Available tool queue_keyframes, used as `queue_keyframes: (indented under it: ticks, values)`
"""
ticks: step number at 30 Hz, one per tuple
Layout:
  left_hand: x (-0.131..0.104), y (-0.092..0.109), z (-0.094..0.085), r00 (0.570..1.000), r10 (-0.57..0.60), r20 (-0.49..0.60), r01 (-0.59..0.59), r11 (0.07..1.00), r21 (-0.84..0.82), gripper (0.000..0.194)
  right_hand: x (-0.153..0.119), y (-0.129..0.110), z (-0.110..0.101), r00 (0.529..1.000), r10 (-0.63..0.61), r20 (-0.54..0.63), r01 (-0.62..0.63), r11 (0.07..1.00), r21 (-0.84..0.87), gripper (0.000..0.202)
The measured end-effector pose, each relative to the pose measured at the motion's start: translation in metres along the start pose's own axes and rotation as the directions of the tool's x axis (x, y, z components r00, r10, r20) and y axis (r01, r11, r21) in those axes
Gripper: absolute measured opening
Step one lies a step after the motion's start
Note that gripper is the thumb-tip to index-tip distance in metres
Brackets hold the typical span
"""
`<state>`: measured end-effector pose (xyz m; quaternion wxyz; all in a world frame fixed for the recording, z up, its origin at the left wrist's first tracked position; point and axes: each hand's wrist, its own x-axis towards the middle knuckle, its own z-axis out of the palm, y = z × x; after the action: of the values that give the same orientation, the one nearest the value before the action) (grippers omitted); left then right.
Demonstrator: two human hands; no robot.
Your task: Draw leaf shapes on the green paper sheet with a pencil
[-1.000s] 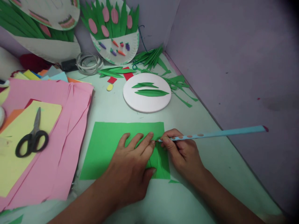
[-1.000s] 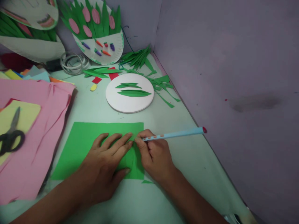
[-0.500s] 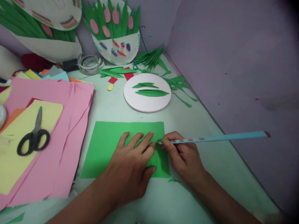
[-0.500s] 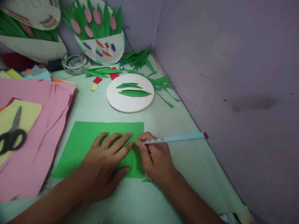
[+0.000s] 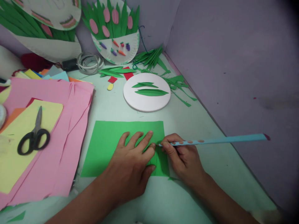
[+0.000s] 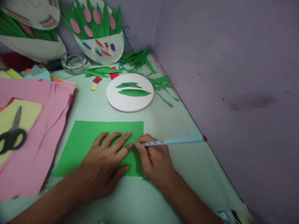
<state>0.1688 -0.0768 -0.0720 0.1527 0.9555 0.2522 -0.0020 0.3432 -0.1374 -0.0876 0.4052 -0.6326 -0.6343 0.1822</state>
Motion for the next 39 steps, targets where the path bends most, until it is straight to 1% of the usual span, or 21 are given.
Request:
queue_keyframes:
  ticks: [11,15,21,27,35,39]
  values:
    - [0.0,0.0,-0.001,1.0,0.003,0.004,-0.003,1.0,0.004,0.04,-0.01,-0.003,0.001,1.0,0.003,-0.006,-0.003,1.0,0.029,0.021]
    - [0.001,0.0,-0.002,1.0,0.006,0.024,-0.006,1.0,0.0,0.04,-0.013,-0.004,0.001,1.0,-0.001,-0.005,0.001,1.0,0.031,0.02]
    - [-0.001,0.0,0.001,1.0,0.007,-0.006,-0.007,1.0,0.003,0.039,-0.012,-0.005,0.0,1.0,-0.006,0.0,0.006,1.0,0.03,0.02]
    - [-0.001,0.0,0.0,1.0,0.01,-0.023,-0.01,1.0,0.006,0.038,-0.013,-0.007,0.0,1.0,-0.003,0.003,0.003,1.0,0.014,0.021]
    - [0.0,-0.001,0.001,1.0,0.01,-0.007,-0.01,1.0,0.002,0.037,-0.022,-0.01,0.0,1.0,-0.001,0.003,0.0,1.0,0.025,0.021]
    - [-0.001,0.001,-0.001,1.0,0.0,0.006,0.0,1.0,-0.004,0.037,-0.025,-0.012,0.0,1.0,-0.001,0.012,0.001,1.0,0.031,0.02]
